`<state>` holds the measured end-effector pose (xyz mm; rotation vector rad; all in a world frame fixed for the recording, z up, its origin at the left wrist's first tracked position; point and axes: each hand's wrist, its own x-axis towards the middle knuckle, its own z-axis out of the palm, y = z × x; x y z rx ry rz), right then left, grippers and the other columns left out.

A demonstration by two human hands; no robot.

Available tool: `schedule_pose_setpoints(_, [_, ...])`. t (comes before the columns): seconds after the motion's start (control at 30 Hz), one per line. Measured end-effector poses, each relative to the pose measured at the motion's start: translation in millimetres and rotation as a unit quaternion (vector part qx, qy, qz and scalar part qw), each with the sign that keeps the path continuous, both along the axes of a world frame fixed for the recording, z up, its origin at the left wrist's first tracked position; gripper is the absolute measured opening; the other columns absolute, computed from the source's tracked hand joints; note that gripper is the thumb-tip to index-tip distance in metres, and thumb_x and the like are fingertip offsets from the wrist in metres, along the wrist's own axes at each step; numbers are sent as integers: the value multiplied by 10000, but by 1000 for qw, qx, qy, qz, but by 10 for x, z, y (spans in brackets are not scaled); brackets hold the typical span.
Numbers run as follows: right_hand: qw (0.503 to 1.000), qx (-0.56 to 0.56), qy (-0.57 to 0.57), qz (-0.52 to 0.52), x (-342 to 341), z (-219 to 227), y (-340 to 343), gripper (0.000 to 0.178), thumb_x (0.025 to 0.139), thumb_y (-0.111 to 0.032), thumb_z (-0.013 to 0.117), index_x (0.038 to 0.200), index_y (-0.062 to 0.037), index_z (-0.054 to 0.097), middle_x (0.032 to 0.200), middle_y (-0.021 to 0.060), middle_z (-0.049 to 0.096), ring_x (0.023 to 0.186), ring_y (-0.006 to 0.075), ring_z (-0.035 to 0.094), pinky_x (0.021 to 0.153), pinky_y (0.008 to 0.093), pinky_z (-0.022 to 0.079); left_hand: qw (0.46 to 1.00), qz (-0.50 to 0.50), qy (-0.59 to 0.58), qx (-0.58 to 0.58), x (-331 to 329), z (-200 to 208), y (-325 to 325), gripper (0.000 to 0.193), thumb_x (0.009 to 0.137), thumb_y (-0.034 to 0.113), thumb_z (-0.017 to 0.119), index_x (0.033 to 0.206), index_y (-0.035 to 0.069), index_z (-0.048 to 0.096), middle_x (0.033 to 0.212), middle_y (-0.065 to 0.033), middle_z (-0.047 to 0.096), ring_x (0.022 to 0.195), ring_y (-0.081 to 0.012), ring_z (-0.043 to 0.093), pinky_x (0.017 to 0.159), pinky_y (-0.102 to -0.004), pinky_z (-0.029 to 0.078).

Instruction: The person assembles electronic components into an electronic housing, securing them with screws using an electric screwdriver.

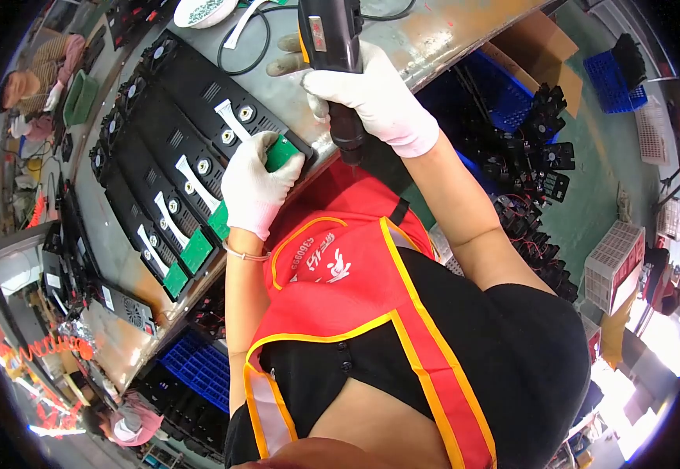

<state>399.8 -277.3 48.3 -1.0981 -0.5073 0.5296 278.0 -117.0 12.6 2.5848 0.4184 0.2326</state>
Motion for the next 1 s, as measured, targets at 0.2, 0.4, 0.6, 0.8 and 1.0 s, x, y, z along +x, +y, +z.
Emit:
schedule_pose_setpoints(0.2, [1000, 20, 5, 1, 89, -7, 169, 409, 840, -135, 610, 1209, 31, 548, 867, 88, 659, 625, 78, 551, 567, 239, 483, 999, -21, 25, 0, -19, 78, 2, 450, 668, 326, 783, 995, 43, 661, 956, -146, 665, 890, -302, 655, 795, -362, 520])
schedule_pose_setpoints(0.4, [999, 38, -18, 23, 97, 135, 247, 396, 846, -133, 604, 1202, 32, 552, 858, 92, 658, 627, 83, 567, 569, 238, 490, 998, -21, -36, -40, -70, -64, 84, 427, 673, 285, 774, 1001, 36, 660, 943, -150, 659, 878, -315, 649, 784, -370, 517])
schedule_pose_setpoints(0.6, [997, -17, -69, 10, 63, 178, 294, 601, 835, -192, 612, 1357, 29, 411, 1191, 196, 595, 629, 87, 541, 601, 255, 478, 997, 0, -73, -19, -54, -80, 12, 370, 693, 265, 752, 981, 43, 681, 878, -138, 661, 815, -305, 651, 728, -368, 516])
schedule_pose_setpoints(0.8, [992, 71, -25, -97, -110, 395, 409, 573, 834, -52, 607, 1353, 36, 381, 1093, 172, 620, 644, 131, 597, 589, 264, 512, 995, 26, -89, -40, -49, -102, 32, 375, 694, 302, 744, 984, 69, 698, 859, -131, 670, 799, -308, 658, 727, -358, 527])
schedule_pose_setpoints(1.0, [985, 85, -131, -79, 18, 209, 580, 191, 882, -52, 583, 1052, 34, 575, 770, 125, 630, 630, 181, 582, 607, 324, 503, 998, -2, -54, -32, -48, -94, 71, 373, 699, 319, 734, 987, 85, 702, 902, -127, 679, 842, -302, 660, 751, -364, 527])
